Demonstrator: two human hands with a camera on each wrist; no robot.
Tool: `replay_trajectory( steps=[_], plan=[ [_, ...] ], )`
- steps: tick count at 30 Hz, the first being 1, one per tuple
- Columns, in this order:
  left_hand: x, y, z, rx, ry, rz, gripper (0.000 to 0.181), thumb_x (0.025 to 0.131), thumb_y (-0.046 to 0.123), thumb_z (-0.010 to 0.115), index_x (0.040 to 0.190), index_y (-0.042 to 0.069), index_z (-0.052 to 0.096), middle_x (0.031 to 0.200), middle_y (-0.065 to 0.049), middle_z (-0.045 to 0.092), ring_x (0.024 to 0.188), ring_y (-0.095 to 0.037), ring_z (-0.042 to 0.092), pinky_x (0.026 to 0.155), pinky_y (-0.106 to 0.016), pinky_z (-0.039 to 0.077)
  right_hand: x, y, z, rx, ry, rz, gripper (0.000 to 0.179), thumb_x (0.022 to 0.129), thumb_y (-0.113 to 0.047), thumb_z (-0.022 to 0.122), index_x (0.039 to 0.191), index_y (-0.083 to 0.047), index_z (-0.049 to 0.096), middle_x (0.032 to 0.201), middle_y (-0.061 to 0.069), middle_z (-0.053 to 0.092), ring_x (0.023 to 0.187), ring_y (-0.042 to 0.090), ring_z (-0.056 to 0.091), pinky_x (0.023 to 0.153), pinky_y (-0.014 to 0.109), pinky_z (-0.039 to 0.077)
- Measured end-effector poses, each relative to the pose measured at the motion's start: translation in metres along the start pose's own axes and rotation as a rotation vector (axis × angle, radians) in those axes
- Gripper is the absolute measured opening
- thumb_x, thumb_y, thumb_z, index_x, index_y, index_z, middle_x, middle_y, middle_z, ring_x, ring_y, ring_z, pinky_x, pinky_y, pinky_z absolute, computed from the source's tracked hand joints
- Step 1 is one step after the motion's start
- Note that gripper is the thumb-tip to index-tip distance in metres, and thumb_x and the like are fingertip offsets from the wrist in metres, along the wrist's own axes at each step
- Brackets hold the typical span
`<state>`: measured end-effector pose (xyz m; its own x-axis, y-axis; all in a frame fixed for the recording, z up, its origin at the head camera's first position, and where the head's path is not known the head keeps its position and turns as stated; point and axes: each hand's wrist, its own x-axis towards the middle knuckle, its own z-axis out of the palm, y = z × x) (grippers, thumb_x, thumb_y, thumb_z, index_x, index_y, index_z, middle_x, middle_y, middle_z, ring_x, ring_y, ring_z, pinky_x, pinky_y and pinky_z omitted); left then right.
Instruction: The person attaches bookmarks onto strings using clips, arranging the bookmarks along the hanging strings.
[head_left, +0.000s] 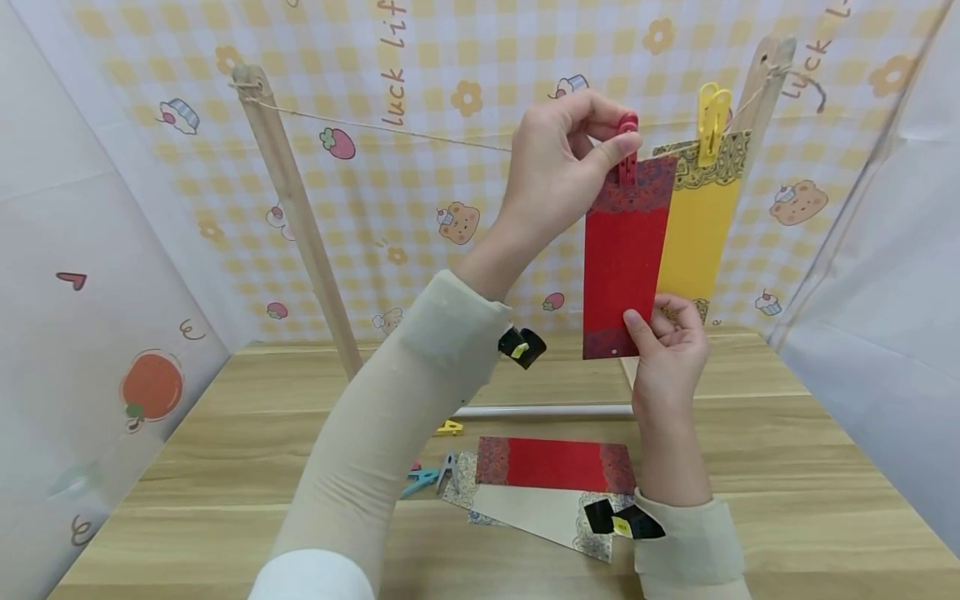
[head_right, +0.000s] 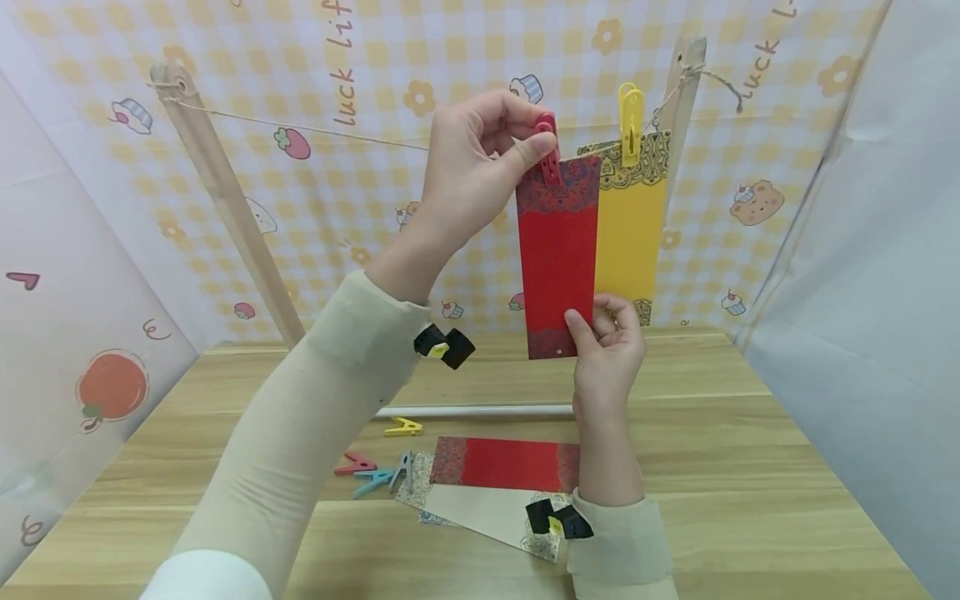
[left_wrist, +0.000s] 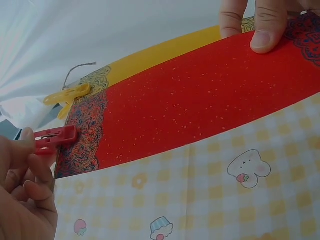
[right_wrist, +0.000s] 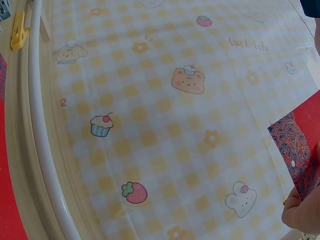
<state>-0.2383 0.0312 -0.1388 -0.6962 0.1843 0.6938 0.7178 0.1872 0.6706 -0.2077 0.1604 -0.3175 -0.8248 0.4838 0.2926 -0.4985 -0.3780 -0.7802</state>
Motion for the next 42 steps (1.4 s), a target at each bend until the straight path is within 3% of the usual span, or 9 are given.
replay_trajectory(
  steps=[4,11,19,27,34,42],
  plan=[
    [-0.001,0.001,0.000,0.005,-0.010,-0.006,0.016,0.087,0.009,0.075,0.100,0.000,0.072,0.090,-0.011,0.072,0.061,-0.015,0.049,0.058,-0.020,0.041,0.000,-0.001,-0.001,0.001,-0.005,-0.002,0.022,0.087,0.011,0.066,0.094,-0.010,0.062,0.089,0.000,0.077,0.083,0.012,0.072,0.076,0.022,0.059],
    [-0.004,0.002,-0.002,0.099,-0.033,-0.012,0.019,0.091,0.015,0.072,0.106,0.005,0.073,0.091,-0.006,0.072,0.064,-0.015,0.040,0.061,-0.020,0.033,0.000,0.001,-0.003,0.005,-0.026,0.002,0.021,0.088,0.010,0.066,0.095,-0.010,0.062,0.091,0.000,0.077,0.084,0.012,0.071,0.077,0.022,0.059],
    [-0.006,0.002,-0.005,0.144,-0.064,-0.100,0.029,0.092,0.022,0.072,0.119,0.013,0.072,0.102,0.001,0.074,0.095,-0.006,0.053,0.081,-0.011,0.040,0.002,0.003,-0.004,0.008,-0.051,-0.003,0.024,0.087,0.013,0.065,0.093,-0.010,0.062,0.088,0.000,0.075,0.081,0.011,0.071,0.074,0.021,0.059],
    [-0.010,-0.001,-0.006,0.119,-0.066,-0.105,0.037,0.093,0.020,0.071,0.129,0.013,0.067,0.114,-0.001,0.074,0.101,-0.007,0.058,0.085,-0.012,0.042,0.005,0.003,-0.010,-0.005,-0.083,0.013,0.024,0.088,0.013,0.064,0.092,-0.011,0.063,0.085,-0.001,0.075,0.078,0.009,0.071,0.072,0.020,0.059],
    [-0.015,-0.001,-0.011,0.089,-0.041,-0.110,0.035,0.095,0.018,0.068,0.130,0.013,0.066,0.118,0.001,0.073,0.096,-0.010,0.057,0.076,-0.018,0.047,0.009,0.003,-0.013,-0.044,-0.087,0.006,0.026,0.087,0.015,0.063,0.090,-0.012,0.063,0.080,-0.004,0.073,0.076,0.006,0.069,0.072,0.017,0.057],
    [-0.022,-0.002,-0.017,0.008,-0.023,-0.043,0.031,0.096,0.013,0.066,0.126,0.006,0.068,0.119,-0.004,0.073,0.097,-0.010,0.060,0.065,-0.021,0.049,0.014,-0.004,-0.023,-0.021,-0.104,-0.037,0.026,0.085,0.018,0.063,0.090,-0.007,0.065,0.074,-0.001,0.071,0.072,0.007,0.066,0.069,0.017,0.054]
  ],
)
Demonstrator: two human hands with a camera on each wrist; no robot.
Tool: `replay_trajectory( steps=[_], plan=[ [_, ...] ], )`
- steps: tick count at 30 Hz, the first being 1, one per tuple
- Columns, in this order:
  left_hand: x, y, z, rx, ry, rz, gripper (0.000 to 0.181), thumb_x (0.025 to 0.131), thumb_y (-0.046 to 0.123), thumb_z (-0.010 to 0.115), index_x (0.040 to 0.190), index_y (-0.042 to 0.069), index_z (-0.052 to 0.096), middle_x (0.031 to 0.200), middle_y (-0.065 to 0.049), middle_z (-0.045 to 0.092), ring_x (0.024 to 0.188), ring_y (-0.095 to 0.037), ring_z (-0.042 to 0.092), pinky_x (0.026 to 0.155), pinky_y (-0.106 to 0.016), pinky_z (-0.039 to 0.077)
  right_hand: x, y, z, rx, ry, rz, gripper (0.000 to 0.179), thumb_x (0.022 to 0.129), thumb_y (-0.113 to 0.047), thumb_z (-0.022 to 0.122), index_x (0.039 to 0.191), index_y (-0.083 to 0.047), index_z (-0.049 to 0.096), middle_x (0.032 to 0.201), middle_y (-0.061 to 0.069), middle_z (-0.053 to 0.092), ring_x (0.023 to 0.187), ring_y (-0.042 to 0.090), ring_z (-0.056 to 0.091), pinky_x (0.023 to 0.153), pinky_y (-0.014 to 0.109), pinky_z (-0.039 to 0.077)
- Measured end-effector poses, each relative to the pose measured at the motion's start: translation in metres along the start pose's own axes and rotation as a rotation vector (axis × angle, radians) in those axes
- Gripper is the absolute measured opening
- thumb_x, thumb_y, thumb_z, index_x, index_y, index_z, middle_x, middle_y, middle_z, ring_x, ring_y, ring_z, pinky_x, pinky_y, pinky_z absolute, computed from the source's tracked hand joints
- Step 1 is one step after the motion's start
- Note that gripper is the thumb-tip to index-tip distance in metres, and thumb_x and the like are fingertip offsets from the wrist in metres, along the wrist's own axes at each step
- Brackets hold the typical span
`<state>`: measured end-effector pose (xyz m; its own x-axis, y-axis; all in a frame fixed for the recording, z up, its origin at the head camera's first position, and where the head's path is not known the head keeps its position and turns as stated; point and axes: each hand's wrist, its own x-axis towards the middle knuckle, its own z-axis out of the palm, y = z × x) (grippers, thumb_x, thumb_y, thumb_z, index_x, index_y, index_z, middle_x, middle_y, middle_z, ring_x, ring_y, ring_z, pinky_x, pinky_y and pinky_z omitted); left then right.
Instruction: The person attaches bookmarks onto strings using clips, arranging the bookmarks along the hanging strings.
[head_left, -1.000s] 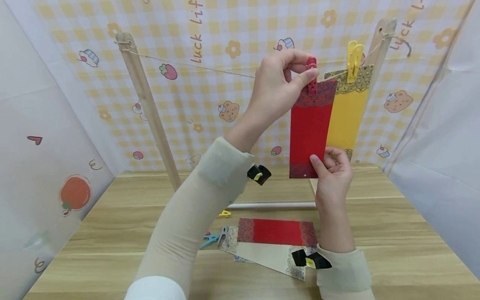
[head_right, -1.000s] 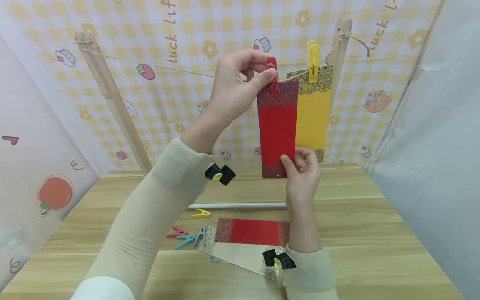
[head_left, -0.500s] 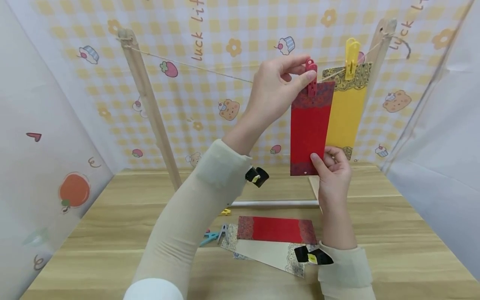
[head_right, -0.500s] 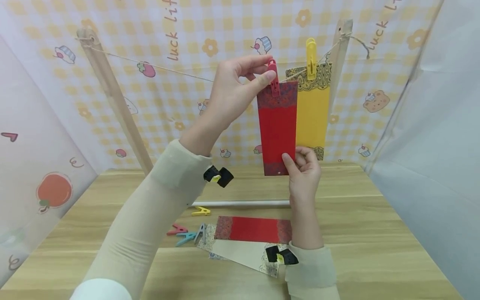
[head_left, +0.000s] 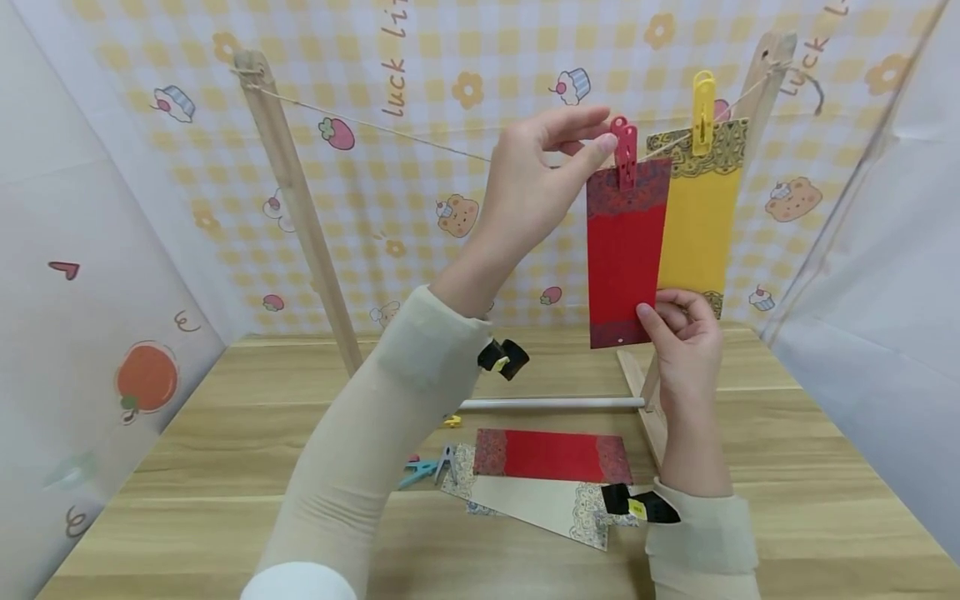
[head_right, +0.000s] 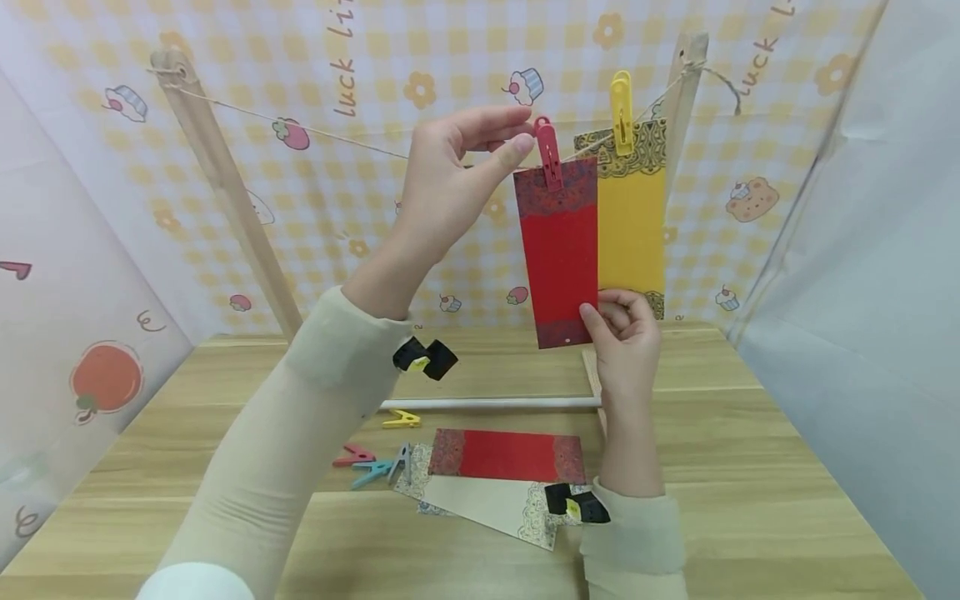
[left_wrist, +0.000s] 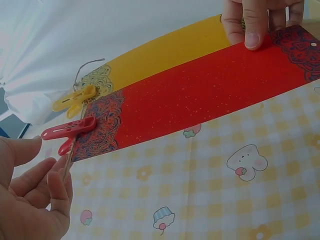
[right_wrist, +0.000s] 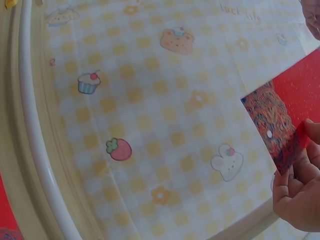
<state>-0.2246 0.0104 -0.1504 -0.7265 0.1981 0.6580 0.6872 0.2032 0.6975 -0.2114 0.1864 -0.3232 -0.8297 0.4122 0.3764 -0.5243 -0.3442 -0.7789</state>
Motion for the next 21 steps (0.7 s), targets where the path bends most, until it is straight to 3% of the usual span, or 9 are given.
replay_trajectory(
  steps=[4,9,16,21],
  plan=[
    [-0.001,0.002,0.000,-0.015,0.003,0.019,0.031,0.096,0.012,0.066,0.125,0.005,0.068,0.118,-0.005,0.073,0.099,-0.010,0.060,0.071,-0.019,0.049,0.001,-0.002,-0.007,0.020,-0.036,-0.017,0.021,0.086,0.018,0.062,0.091,-0.002,0.065,0.074,0.002,0.072,0.068,0.010,0.068,0.065,0.017,0.054],
    [-0.003,0.003,0.000,-0.046,0.005,0.080,0.029,0.096,0.010,0.065,0.123,0.001,0.068,0.116,-0.009,0.073,0.098,-0.012,0.062,0.081,-0.019,0.052,0.000,-0.002,-0.009,0.001,-0.117,-0.034,0.015,0.088,0.014,0.063,0.095,0.001,0.062,0.077,0.005,0.074,0.069,0.016,0.071,0.072,0.022,0.058],
    [-0.011,0.004,-0.001,-0.092,-0.010,0.085,0.027,0.095,0.008,0.065,0.121,0.001,0.069,0.115,-0.008,0.072,0.096,-0.010,0.062,0.073,-0.023,0.056,-0.001,-0.006,-0.008,-0.035,-0.133,-0.051,0.014,0.088,0.013,0.063,0.093,-0.001,0.062,0.078,0.005,0.074,0.070,0.016,0.071,0.073,0.022,0.058],
    [-0.022,-0.003,-0.005,-0.085,0.009,0.115,0.025,0.095,0.009,0.066,0.118,0.001,0.070,0.115,-0.008,0.072,0.095,-0.010,0.061,0.068,-0.026,0.057,-0.003,-0.012,-0.008,0.004,-0.147,-0.071,0.016,0.087,0.015,0.063,0.092,0.001,0.063,0.078,0.007,0.074,0.071,0.016,0.072,0.073,0.023,0.059]
  ],
)
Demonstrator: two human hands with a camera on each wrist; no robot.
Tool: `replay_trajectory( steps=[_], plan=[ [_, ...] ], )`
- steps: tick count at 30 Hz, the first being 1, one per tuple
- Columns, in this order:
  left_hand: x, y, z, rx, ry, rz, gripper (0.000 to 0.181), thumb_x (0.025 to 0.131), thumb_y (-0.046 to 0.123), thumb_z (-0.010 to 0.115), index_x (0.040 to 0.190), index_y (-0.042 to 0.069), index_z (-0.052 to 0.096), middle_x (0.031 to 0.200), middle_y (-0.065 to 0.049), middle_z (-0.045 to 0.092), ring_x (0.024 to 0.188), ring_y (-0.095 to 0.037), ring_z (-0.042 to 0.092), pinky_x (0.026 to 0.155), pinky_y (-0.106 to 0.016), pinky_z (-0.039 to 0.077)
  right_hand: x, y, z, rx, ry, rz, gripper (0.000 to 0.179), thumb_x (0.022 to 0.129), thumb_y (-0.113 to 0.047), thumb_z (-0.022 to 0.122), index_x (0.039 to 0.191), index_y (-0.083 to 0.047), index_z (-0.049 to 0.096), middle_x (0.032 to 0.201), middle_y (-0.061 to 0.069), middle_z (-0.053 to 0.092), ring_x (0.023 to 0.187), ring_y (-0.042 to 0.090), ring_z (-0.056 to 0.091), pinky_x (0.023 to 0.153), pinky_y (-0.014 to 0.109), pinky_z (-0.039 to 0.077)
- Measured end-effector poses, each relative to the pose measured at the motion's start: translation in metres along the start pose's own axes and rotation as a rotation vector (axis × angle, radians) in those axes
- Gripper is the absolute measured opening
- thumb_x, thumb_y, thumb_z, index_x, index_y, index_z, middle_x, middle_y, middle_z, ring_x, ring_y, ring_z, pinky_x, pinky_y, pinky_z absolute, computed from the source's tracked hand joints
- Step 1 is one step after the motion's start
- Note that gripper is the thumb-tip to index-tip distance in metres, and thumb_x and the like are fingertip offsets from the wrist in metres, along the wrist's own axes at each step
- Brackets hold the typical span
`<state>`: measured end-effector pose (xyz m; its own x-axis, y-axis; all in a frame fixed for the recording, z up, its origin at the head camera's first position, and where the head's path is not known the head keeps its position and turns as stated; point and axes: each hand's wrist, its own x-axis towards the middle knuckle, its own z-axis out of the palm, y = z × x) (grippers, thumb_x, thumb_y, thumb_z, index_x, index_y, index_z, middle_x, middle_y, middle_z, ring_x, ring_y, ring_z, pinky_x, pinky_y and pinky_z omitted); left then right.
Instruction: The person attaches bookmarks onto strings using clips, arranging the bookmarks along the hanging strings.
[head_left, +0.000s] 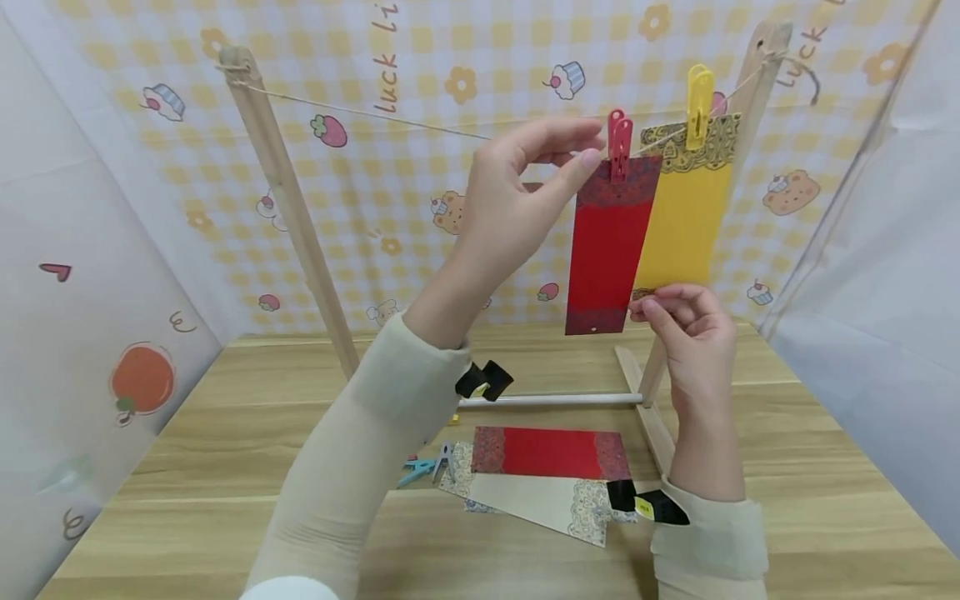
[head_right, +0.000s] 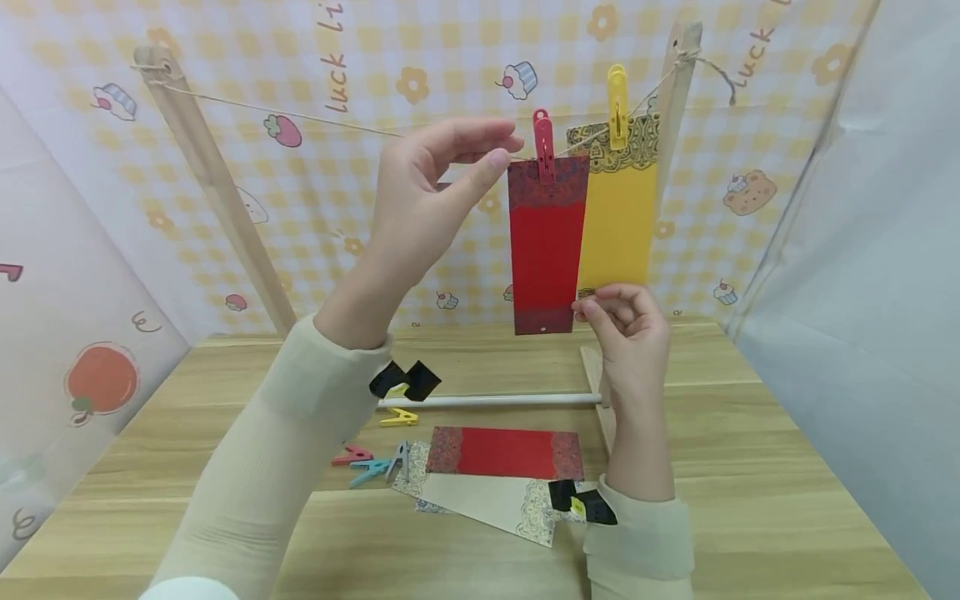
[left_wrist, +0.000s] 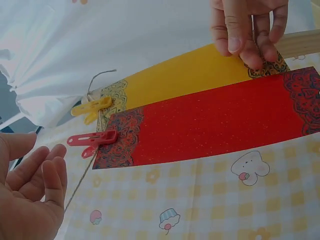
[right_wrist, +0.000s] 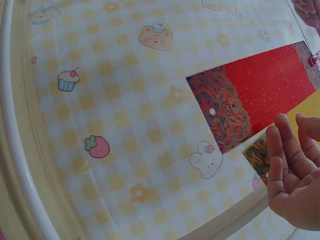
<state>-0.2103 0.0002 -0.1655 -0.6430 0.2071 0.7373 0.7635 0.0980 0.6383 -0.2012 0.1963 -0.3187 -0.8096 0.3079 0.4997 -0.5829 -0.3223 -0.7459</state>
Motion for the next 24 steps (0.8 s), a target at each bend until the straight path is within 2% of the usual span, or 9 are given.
replay_trajectory(
  steps=[4,8,15,20,24],
  plan=[
    [-0.014,-0.008,-0.006,0.013,0.024,0.010,0.022,0.095,0.010,0.066,0.114,0.001,0.071,0.107,-0.010,0.072,0.094,-0.012,0.061,0.063,-0.025,0.055,-0.001,-0.006,0.000,0.021,-0.046,-0.011,0.015,0.087,0.016,0.062,0.092,0.002,0.063,0.079,0.008,0.074,0.072,0.017,0.072,0.074,0.025,0.059],
    [-0.032,-0.017,-0.012,0.021,0.047,-0.029,0.019,0.093,0.010,0.068,0.109,0.001,0.073,0.101,-0.011,0.072,0.092,-0.012,0.062,0.055,-0.021,0.048,-0.003,-0.010,0.001,-0.030,-0.088,-0.010,0.013,0.087,0.015,0.064,0.094,0.005,0.062,0.080,0.007,0.075,0.073,0.017,0.073,0.077,0.025,0.059],
    [-0.058,-0.031,-0.023,0.011,0.059,-0.063,0.018,0.093,0.007,0.068,0.109,-0.001,0.072,0.104,-0.013,0.072,0.093,-0.012,0.063,0.060,-0.020,0.053,-0.005,-0.013,0.006,-0.093,-0.109,-0.014,0.019,0.088,0.015,0.063,0.104,0.007,0.062,0.082,0.005,0.075,0.075,0.016,0.072,0.078,0.024,0.059],
    [-0.075,-0.037,-0.029,0.038,0.062,-0.104,0.018,0.092,0.006,0.068,0.108,0.000,0.072,0.101,-0.013,0.073,0.093,-0.011,0.065,0.066,-0.023,0.057,-0.006,-0.017,0.010,-0.156,-0.182,-0.024,0.021,0.088,0.013,0.064,0.109,0.014,0.060,0.083,0.002,0.075,0.076,0.015,0.071,0.080,0.023,0.058],
    [-0.087,-0.041,-0.033,0.053,0.059,-0.135,0.018,0.093,0.006,0.068,0.109,0.000,0.072,0.101,-0.013,0.073,0.094,-0.011,0.065,0.063,-0.021,0.055,-0.009,-0.020,0.010,-0.256,-0.252,0.000,0.027,0.090,0.010,0.064,0.114,0.017,0.056,0.084,-0.002,0.075,0.081,0.013,0.071,0.082,0.021,0.057]
  ],
)
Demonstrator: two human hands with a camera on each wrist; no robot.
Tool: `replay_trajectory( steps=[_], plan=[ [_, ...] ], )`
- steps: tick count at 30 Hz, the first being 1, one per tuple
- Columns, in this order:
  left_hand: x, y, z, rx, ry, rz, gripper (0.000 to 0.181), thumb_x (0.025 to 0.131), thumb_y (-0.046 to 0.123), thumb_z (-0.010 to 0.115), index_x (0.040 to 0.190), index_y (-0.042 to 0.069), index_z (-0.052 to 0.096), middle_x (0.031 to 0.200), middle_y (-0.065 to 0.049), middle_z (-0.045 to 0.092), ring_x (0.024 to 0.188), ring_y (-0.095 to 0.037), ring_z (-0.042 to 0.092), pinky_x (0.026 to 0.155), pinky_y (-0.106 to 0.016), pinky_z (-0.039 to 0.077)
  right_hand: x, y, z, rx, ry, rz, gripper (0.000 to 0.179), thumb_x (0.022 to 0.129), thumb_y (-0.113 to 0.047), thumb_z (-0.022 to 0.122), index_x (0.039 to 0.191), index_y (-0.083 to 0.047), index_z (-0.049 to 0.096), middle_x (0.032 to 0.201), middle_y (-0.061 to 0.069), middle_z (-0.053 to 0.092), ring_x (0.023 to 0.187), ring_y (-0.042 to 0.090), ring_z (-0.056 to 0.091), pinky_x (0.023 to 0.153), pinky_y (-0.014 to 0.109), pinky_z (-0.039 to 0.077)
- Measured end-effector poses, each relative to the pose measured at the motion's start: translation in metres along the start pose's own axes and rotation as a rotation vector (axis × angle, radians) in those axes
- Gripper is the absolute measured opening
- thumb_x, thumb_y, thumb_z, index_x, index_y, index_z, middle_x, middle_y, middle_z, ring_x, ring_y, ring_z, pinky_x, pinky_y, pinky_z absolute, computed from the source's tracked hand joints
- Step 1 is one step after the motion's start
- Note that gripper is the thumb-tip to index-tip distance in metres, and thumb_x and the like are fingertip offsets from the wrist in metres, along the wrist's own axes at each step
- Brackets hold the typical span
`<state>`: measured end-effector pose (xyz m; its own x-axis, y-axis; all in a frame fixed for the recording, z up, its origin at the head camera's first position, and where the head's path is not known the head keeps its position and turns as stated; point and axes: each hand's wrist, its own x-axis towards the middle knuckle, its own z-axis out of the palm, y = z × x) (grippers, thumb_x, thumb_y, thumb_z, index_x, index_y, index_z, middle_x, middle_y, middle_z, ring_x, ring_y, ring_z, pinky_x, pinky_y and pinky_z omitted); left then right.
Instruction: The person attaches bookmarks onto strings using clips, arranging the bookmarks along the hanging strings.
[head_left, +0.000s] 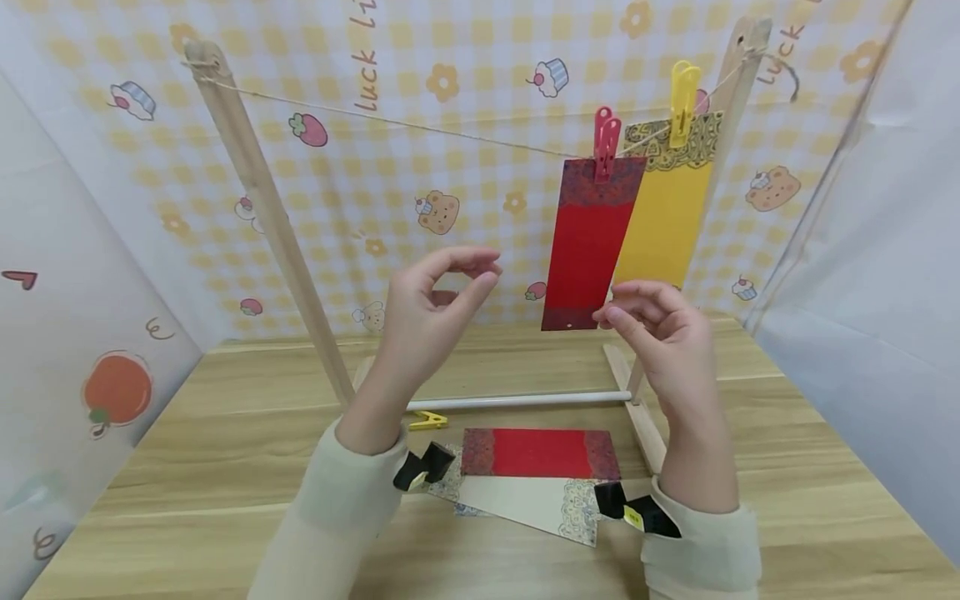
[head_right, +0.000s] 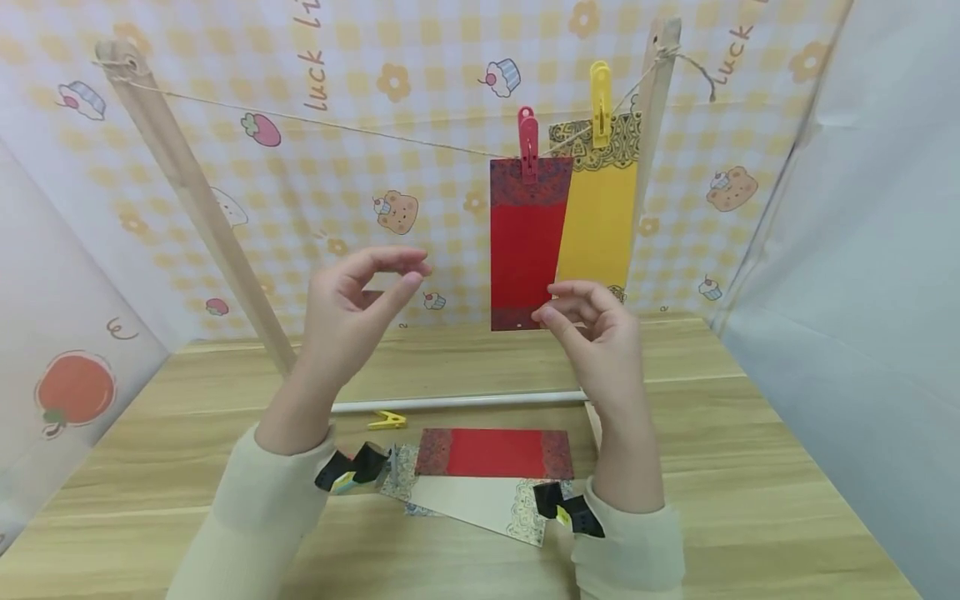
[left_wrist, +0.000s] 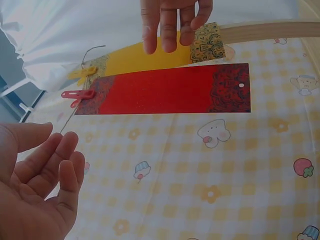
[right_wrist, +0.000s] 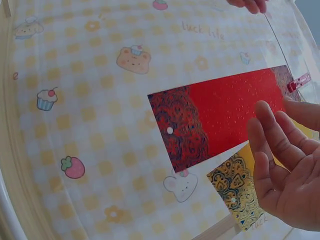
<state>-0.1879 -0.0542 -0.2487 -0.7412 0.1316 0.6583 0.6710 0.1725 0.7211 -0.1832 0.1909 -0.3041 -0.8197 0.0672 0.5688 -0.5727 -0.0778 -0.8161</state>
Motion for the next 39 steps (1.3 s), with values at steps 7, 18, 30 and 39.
replay_trajectory(
  steps=[7,18,30,39],
  plan=[
    [-0.022,-0.012,-0.014,0.045,0.009,-0.072,0.018,0.093,0.006,0.068,0.110,0.002,0.072,0.103,-0.012,0.073,0.097,-0.009,0.063,0.064,-0.019,0.054,-0.003,-0.003,0.005,-0.199,-0.172,0.055,0.030,0.092,0.001,0.066,0.119,0.010,0.057,0.092,-0.005,0.074,0.089,0.013,0.071,0.078,0.019,0.056],
    [-0.054,-0.027,-0.043,0.129,0.084,-0.133,0.018,0.093,0.007,0.069,0.110,0.002,0.071,0.106,-0.013,0.073,0.096,-0.005,0.065,0.070,-0.018,0.056,-0.006,-0.003,0.020,-0.363,-0.347,0.070,0.025,0.091,0.001,0.068,0.115,0.001,0.062,0.101,0.016,0.072,0.090,0.004,0.069,0.075,0.022,0.056],
    [-0.082,-0.045,-0.078,0.252,0.125,-0.189,0.015,0.094,0.005,0.067,0.107,0.004,0.072,0.096,0.023,0.068,0.090,0.001,0.062,0.060,-0.014,0.050,-0.003,0.018,0.023,-0.458,-0.705,0.197,0.026,0.094,-0.013,0.068,0.119,-0.009,0.064,0.103,0.007,0.071,0.096,0.017,0.066,0.081,0.034,0.055],
    [-0.101,-0.062,-0.102,0.366,0.123,-0.266,0.017,0.095,0.010,0.067,0.111,0.006,0.071,0.095,0.028,0.066,0.091,0.005,0.059,0.055,-0.015,0.050,-0.002,0.040,0.016,-0.550,-0.878,0.266,0.029,0.094,-0.013,0.067,0.122,-0.003,0.062,0.101,0.006,0.071,0.095,0.016,0.067,0.082,0.030,0.055]
  ],
)
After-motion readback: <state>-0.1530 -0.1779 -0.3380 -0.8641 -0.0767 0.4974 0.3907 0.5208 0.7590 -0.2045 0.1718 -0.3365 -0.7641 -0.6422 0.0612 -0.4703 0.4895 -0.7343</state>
